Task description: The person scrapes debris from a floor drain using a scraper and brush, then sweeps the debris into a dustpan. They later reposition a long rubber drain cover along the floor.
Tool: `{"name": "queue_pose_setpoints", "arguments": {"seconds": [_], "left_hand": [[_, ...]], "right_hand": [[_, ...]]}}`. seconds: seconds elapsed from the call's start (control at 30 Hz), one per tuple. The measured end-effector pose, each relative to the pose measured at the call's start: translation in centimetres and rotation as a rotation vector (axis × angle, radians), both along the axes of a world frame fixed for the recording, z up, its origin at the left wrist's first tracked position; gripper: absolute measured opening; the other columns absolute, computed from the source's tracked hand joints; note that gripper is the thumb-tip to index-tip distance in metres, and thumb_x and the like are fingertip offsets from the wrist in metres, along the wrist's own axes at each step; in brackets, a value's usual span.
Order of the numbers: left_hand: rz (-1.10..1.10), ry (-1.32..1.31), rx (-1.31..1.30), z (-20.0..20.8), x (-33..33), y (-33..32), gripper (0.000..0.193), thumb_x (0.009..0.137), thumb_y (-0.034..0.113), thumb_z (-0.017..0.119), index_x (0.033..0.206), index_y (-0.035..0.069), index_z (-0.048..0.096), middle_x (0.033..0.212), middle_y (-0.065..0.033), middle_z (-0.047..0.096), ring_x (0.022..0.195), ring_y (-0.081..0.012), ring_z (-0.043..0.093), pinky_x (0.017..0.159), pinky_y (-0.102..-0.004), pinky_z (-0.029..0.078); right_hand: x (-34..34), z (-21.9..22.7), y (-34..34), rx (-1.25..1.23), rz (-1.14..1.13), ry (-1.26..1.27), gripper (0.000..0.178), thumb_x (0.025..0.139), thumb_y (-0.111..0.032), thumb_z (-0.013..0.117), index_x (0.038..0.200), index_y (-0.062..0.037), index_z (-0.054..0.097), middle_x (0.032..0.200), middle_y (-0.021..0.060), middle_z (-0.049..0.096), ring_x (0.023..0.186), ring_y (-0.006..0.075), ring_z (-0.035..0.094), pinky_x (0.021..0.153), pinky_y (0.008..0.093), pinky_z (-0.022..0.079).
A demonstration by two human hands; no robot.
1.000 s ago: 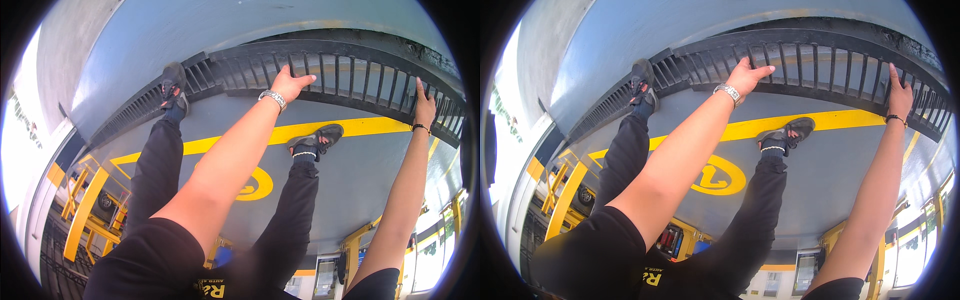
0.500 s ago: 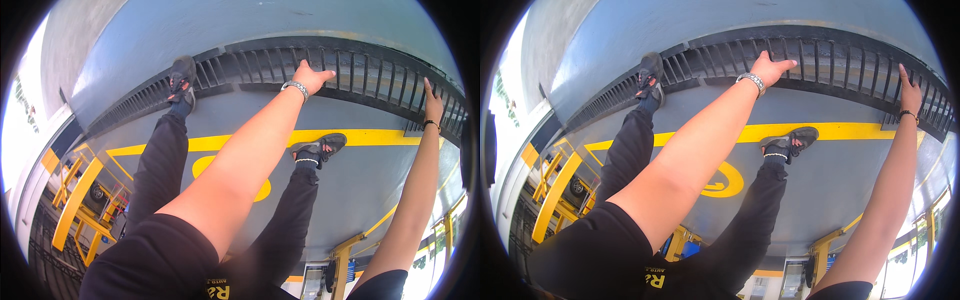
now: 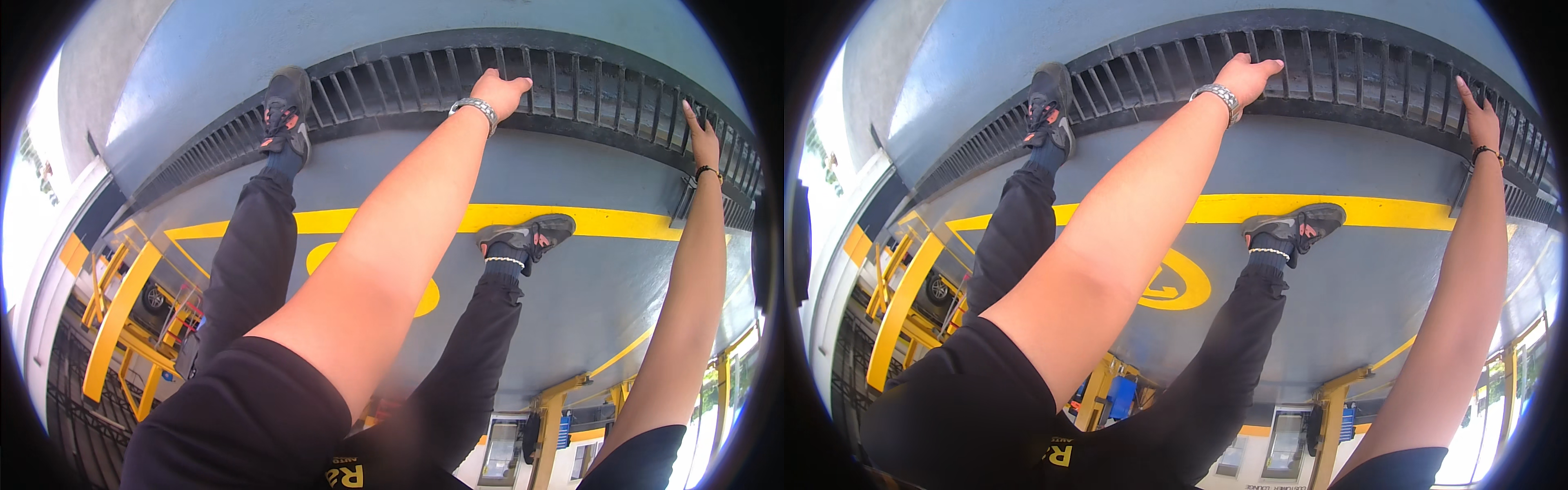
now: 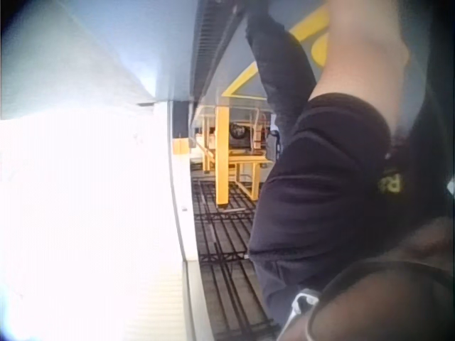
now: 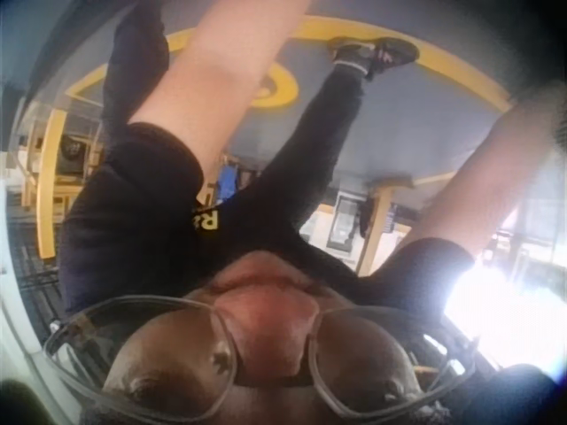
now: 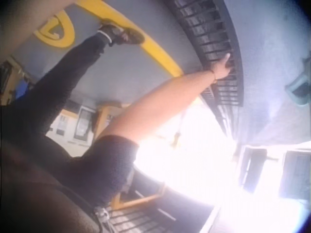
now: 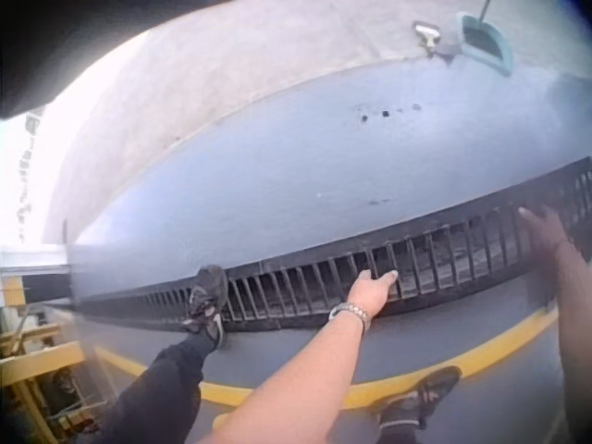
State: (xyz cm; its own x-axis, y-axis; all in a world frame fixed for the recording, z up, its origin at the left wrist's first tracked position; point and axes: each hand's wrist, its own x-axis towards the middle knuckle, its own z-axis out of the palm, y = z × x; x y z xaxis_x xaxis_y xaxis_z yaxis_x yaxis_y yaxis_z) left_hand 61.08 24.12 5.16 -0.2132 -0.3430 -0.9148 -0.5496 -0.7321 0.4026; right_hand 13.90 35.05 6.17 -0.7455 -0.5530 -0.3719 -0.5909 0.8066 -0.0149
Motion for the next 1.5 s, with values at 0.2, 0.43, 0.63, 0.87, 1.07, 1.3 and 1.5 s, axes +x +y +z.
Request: {"name": "queue_pose_setpoints", "arguments": {"seconds": [0.2, 0.43, 0.63, 0.87, 1.07, 1.3, 1.5], "left_hand": [[-0.068, -0.045, -0.060, -1.9, 0.0, 0.5, 0.078, 0.089, 0.036, 0.062, 0.147, -0.007, 0.031, 0.147, -0.0286, 0.041, 0.136, -0.0360, 0.043, 0.112, -0.0396, 0.035], [-0.087, -0.014, -0.495, -0.3, 3.3, 9.4, 0.049, 0.087, 0.020, 0.066, 0.130, 0.000, 0.053, 0.125, -0.0190, 0.062, 0.116, -0.0291, 0.061, 0.098, -0.0384, 0.049], [-0.679, -0.068, -0.203, 4.8, 13.9, 17.2, 0.046, 0.090, 0.027, 0.063, 0.127, 0.001, 0.058, 0.122, -0.0167, 0.064, 0.109, -0.0301, 0.064, 0.091, -0.0387, 0.052], [-1.502, -0.260, 0.050, 17.9, 21.8, 13.7, 0.052, 0.089, 0.037, 0.061, 0.128, 0.002, 0.058, 0.121, -0.0171, 0.066, 0.114, -0.0338, 0.061, 0.099, -0.0417, 0.048], [-1.593, -0.547, -0.257, 31.3, 11.3, 1.2, 0.047, 0.087, 0.035, 0.062, 0.122, 0.004, 0.062, 0.111, -0.0155, 0.069, 0.109, -0.0328, 0.063, 0.096, -0.0426, 0.049], [-1.636, -0.746, -0.563, 34.5, -11.3, 1.8, 0.046, 0.087, 0.033, 0.059, 0.123, 0.004, 0.063, 0.120, -0.0219, 0.065, 0.115, -0.0354, 0.060, 0.099, -0.0436, 0.048], [-1.302, 0.296, -0.294, 34.1, -30.7, 21.7, 0.045, 0.091, 0.026, 0.066, 0.127, 0.000, 0.057, 0.116, -0.0170, 0.068, 0.108, -0.0261, 0.066, 0.092, -0.0356, 0.051]], "right_hand": [[0.1, -4.7, 0.2, -0.011, -0.120, -0.095, 0.133, 0.062, -0.087, 0.061, 0.144, 0.0144, 0.031, 0.151, 0.0279, 0.035, 0.144, 0.0341, 0.031, 0.117, 0.0391, 0.025], [1.2, -7.4, -0.3, -0.030, -0.158, -0.120, 0.132, 0.063, -0.087, 0.060, 0.142, 0.0151, 0.033, 0.149, 0.0286, 0.037, 0.143, 0.0343, 0.033, 0.116, 0.0383, 0.025], [9.0, -6.9, 0.5, -0.337, -0.162, -0.376, 0.100, 0.082, -0.072, 0.057, 0.144, 0.0039, 0.041, 0.152, 0.0262, 0.034, 0.143, 0.0364, 0.031, 0.116, 0.0393, 0.027], [39.4, 3.5, 10.2, 0.041, -0.231, -1.088, 0.069, 0.092, -0.047, 0.058, 0.141, -0.0004, 0.047, 0.142, 0.0245, 0.047, 0.131, 0.0384, 0.046, 0.111, 0.0415, 0.037], [50.2, 25.3, 16.6, -0.060, 0.079, -1.540, 0.069, 0.090, -0.050, 0.059, 0.138, -0.0018, 0.050, 0.130, 0.0197, 0.061, 0.120, 0.0342, 0.058, 0.103, 0.0418, 0.045], [19.5, 39.5, 35.2, -0.601, -0.647, -0.868, 0.052, 0.090, -0.032, 0.065, 0.131, -0.0009, 0.055, 0.121, 0.0190, 0.065, 0.109, 0.0319, 0.064, 0.094, 0.0385, 0.050], [-1.8, 45.1, 55.0, -0.457, -1.029, -0.233, 0.046, 0.094, -0.028, 0.063, 0.130, 0.0001, 0.056, 0.116, 0.0159, 0.066, 0.102, 0.0247, 0.066, 0.087, 0.0354, 0.052]]}}
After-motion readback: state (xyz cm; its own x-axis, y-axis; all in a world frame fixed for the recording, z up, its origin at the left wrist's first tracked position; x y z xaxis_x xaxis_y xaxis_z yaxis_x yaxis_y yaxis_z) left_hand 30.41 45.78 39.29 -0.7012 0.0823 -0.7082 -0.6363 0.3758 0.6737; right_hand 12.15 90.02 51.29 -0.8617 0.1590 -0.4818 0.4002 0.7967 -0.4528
